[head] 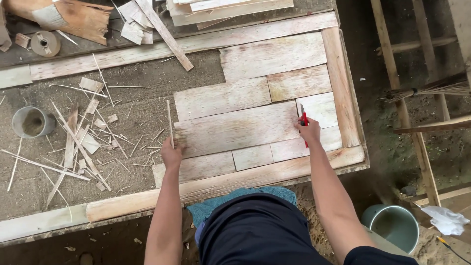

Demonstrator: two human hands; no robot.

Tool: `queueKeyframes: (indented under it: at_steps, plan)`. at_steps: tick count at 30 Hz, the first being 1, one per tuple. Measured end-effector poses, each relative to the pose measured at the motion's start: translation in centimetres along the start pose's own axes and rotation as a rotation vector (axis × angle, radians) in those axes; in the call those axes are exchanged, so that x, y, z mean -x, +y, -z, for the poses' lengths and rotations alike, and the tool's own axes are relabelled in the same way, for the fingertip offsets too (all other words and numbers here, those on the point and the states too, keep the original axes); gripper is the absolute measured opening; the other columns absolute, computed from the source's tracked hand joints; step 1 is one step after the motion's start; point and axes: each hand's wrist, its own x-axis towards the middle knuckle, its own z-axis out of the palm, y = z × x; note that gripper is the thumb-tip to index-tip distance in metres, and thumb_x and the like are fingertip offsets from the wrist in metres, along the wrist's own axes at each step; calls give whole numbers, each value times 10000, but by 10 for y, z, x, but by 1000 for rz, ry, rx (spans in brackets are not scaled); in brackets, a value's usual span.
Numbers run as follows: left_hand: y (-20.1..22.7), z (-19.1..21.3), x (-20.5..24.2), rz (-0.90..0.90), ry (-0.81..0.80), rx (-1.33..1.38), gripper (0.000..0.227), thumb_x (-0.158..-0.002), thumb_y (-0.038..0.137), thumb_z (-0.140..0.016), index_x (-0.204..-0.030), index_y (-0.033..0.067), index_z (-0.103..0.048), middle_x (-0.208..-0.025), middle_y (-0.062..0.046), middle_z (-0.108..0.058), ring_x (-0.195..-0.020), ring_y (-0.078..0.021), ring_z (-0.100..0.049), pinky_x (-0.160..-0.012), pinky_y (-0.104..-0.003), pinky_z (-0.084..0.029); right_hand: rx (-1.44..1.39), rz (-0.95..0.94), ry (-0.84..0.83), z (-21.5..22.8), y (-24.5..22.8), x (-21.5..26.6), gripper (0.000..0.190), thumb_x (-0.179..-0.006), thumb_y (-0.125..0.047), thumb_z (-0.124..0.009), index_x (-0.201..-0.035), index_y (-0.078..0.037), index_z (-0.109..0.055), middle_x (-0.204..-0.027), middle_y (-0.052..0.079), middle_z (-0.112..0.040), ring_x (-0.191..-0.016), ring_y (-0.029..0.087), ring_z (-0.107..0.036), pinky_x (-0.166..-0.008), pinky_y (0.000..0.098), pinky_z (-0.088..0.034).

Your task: The person uses a red utility knife to score and snap several light-colored wooden planks on a workbench. They measure and align planks with a smaller guide piece, then break them along the scored lines. Cut pieces are placed into a partially assembled wooden frame on the bench.

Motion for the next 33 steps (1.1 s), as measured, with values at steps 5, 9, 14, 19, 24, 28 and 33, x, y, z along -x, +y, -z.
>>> queueKeyframes:
  at_steps: [5,9,14,19,24,28,33]
  plan:
    - [9,3,7,24,-41,20,392,-752,79,-908,-1097,124,-728,-894,-57,-735,-910,-272,-732,-742,-397,-633,-30,10,22,7,-5,2,312,-793,-172,-821,-1101,-150,-775,-972,25,-767,-534,200,-683,-553,261,-576]
    - [13,3,5,36,-41,-19,335,-800,84,-873,-1105,124,-740,-906,-59,-739,-941,-285,-729,-804,-436,-619,-18,16,44,1,1,-12,308,-789,-172,-828,-1095,-164,-785,-937,15,-767,-511,208,-685,-529,259,-590]
    - [-1,-8,-2,64,-52,-81,357,-798,169,-883,-1129,179,-751,-935,-26,-746,-1003,-265,-719,-880,-439,-587,2,32,45,2,-1,-13,302,-776,-172,-809,-1077,-174,-786,-923,-4,-770,-505,202,-681,-519,266,-587]
    - [-4,-12,-4,68,-49,-91,383,-810,192,-883,-1164,190,-738,-937,-9,-752,-983,-245,-725,-872,-419,-592,9,20,38,1,-1,-12,317,-783,-159,-805,-1099,-161,-784,-973,10,-776,-526,215,-692,-556,276,-580]
    - [17,2,11,51,-62,-4,402,-820,121,-866,-1193,147,-717,-945,-57,-755,-945,-263,-730,-830,-419,-597,21,17,42,2,-3,-12,305,-784,-168,-807,-1088,-180,-789,-971,13,-777,-533,213,-699,-559,278,-584]
    - [7,-2,8,46,-74,-32,479,-803,133,-876,-1242,176,-690,-955,-32,-761,-950,-259,-731,-816,-405,-606,16,4,40,1,2,-15,320,-791,-172,-804,-1110,-174,-781,-1000,6,-775,-545,220,-701,-586,287,-578]
    - [-5,-10,0,49,-77,-26,470,-800,120,-865,-1229,167,-679,-948,-37,-765,-939,-265,-733,-805,-417,-612,32,1,51,0,2,-16,307,-792,-177,-802,-1098,-194,-780,-977,-15,-773,-541,220,-704,-579,286,-581]
